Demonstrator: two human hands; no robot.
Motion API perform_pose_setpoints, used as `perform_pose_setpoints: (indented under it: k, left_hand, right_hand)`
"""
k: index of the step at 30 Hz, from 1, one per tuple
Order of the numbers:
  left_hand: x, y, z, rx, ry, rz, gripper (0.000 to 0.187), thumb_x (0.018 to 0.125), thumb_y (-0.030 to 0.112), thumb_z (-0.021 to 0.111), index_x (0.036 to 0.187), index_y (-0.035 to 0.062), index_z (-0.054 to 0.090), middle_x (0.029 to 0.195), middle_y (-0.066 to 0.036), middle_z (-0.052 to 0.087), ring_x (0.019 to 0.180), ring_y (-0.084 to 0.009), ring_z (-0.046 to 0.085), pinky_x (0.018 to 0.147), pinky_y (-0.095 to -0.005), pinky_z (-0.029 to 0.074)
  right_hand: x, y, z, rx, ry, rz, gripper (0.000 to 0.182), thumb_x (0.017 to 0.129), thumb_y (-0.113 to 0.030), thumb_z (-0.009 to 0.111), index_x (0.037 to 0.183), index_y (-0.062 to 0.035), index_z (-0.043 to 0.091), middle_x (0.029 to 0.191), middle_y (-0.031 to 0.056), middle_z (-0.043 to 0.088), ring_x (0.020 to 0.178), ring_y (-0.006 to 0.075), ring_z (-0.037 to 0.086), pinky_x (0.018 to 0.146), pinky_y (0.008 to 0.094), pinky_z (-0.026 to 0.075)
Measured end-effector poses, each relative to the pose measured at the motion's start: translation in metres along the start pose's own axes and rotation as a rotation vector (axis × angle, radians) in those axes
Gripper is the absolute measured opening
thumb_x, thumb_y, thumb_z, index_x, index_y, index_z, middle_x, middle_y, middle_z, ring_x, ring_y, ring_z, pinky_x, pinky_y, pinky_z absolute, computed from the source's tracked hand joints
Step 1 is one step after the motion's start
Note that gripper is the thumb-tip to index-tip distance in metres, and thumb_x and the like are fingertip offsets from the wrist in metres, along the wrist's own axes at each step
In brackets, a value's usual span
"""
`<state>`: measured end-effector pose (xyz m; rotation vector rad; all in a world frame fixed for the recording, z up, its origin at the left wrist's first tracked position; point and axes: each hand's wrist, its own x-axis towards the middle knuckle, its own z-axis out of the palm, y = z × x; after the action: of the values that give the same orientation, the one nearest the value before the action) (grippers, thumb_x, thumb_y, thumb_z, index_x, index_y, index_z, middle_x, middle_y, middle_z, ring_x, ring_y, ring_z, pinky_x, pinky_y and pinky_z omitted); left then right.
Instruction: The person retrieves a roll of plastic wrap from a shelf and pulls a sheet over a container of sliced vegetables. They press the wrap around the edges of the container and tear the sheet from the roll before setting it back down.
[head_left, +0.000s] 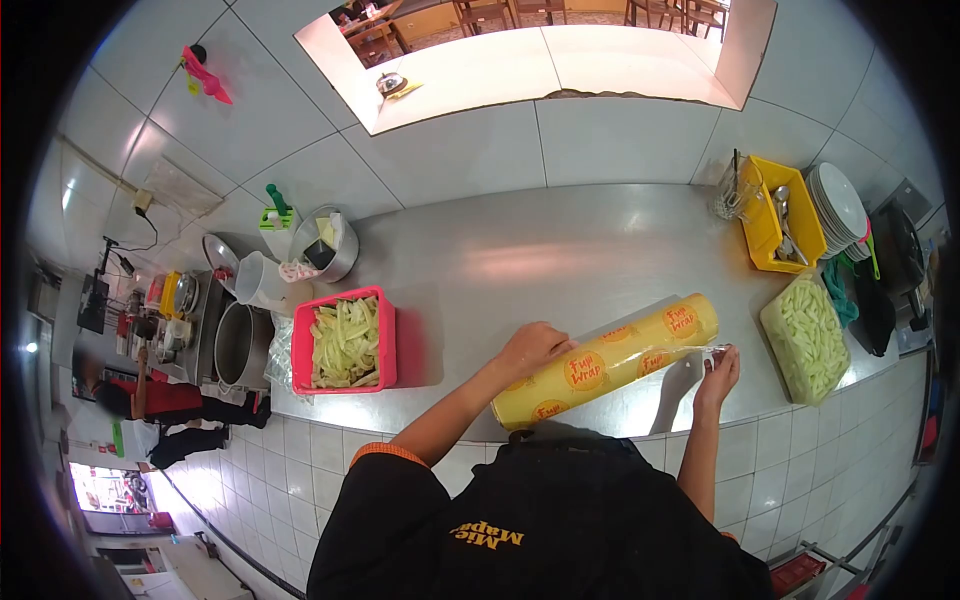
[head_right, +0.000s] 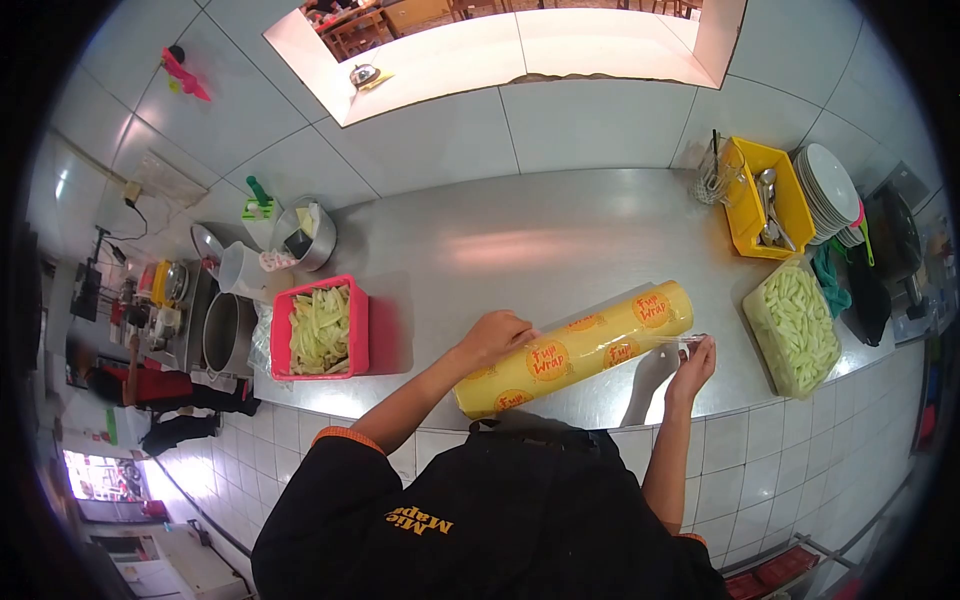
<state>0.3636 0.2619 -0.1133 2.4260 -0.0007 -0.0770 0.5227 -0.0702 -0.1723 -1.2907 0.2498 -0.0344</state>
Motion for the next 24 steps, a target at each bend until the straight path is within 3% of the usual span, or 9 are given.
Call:
perform_pose_setpoints:
  k: [3,5,6,8,11,15,18,20,24]
  left_hand:
    - [-0.001,-0.022,0.005,0.113,0.078,0.274,0.027,0.093,0.02,0.057,0.078,-0.0017,0.063,0.071,-0.01,0.06,0.074,-0.0251,0.058,0.067,-0.0329,0.045]
    - [-0.008,-0.044,0.026,-0.516,-0.004,-0.086,0.047,0.099,0.028,0.047,0.061,0.0003,0.051,0.061,-0.004,0.05,0.056,-0.0171,0.045,0.055,-0.0302,0.037]
    - [-0.011,-0.044,0.031,-0.515,-0.012,-0.088,0.047,0.099,0.028,0.047,0.061,0.0003,0.051,0.061,-0.004,0.05,0.056,-0.0171,0.045,0.055,-0.0302,0.037]
    - [-0.015,-0.044,0.043,-1.007,0.047,-0.163,0.053,0.103,0.031,0.04,0.057,0.0072,0.037,0.056,0.003,0.028,0.051,-0.0097,0.024,0.048,-0.0278,0.025]
    - [-0.022,-0.025,0.033,-1.016,0.026,-0.262,0.051,0.104,0.03,0.037,0.058,0.0104,0.028,0.056,0.005,0.027,0.051,-0.009,0.023,0.047,-0.0301,0.023]
    - [-0.024,-0.019,0.032,-0.979,0.123,-0.294,0.049,0.101,0.029,0.046,0.057,0.0079,0.036,0.056,0.003,0.03,0.052,-0.0097,0.03,0.048,-0.0294,0.028]
    - [-0.013,-0.024,0.005,-0.556,-0.132,-0.045,0.042,0.093,0.029,0.06,0.061,0.004,0.049,0.056,-0.001,0.041,0.055,-0.0125,0.041,0.051,-0.0311,0.036]
    - [-0.009,-0.005,-0.033,-0.235,-0.582,-0.071,0.027,0.085,0.024,0.073,0.074,0.0021,0.062,0.062,0.0,0.051,0.061,-0.0116,0.049,0.055,-0.0304,0.042]
    - [-0.007,-0.027,-0.043,-0.155,-0.638,0.05,0.026,0.083,0.025,0.074,0.077,0.0018,0.064,0.068,-0.001,0.056,0.068,-0.0109,0.053,0.064,-0.0301,0.045]
  right_hand:
    - [0.002,-0.003,0.006,-0.006,0.002,-0.02,0.03,0.1,-0.043,0.047,0.092,-0.0156,0.056,0.085,-0.0062,0.054,0.083,0.0047,0.049,0.073,0.0264,0.036]
    - [0.001,-0.002,0.007,-0.008,0.013,-0.018,0.03,0.1,-0.043,0.047,0.092,-0.0153,0.056,0.085,-0.0061,0.054,0.083,0.0048,0.049,0.073,0.0261,0.036]
    - [0.001,-0.002,0.007,-0.004,0.023,-0.011,0.03,0.1,-0.043,0.047,0.092,-0.0152,0.056,0.085,-0.0062,0.054,0.084,0.005,0.049,0.074,0.0267,0.036]
    - [-0.001,-0.001,0.004,-0.005,0.046,0.003,0.031,0.1,-0.043,0.048,0.092,-0.0151,0.056,0.086,-0.0063,0.054,0.084,0.0052,0.05,0.074,0.0272,0.036]
    - [-0.002,0.003,0.001,0.024,0.074,0.057,0.031,0.1,-0.043,0.047,0.094,-0.0148,0.056,0.087,-0.0058,0.055,0.087,0.0063,0.051,0.075,0.029,0.037]
    - [0.0,0.006,-0.005,0.047,0.044,0.077,0.027,0.101,-0.041,0.046,0.094,-0.0158,0.054,0.091,-0.0044,0.056,0.091,0.0084,0.053,0.08,0.0312,0.037]
    - [0.004,0.008,-0.012,0.062,0.016,0.081,0.026,0.101,-0.04,0.046,0.094,-0.016,0.054,0.09,-0.0045,0.056,0.091,0.0082,0.053,0.08,0.0307,0.037]
    - [-0.001,0.007,-0.014,0.067,0.02,0.106,0.028,0.101,-0.041,0.047,0.093,-0.0152,0.055,0.088,-0.0052,0.056,0.09,0.0073,0.053,0.078,0.0295,0.038]
    - [-0.005,0.006,-0.018,0.049,0.023,0.095,0.026,0.101,-0.04,0.047,0.093,-0.0167,0.054,0.088,-0.0055,0.055,0.087,0.0065,0.052,0.078,0.0282,0.037]
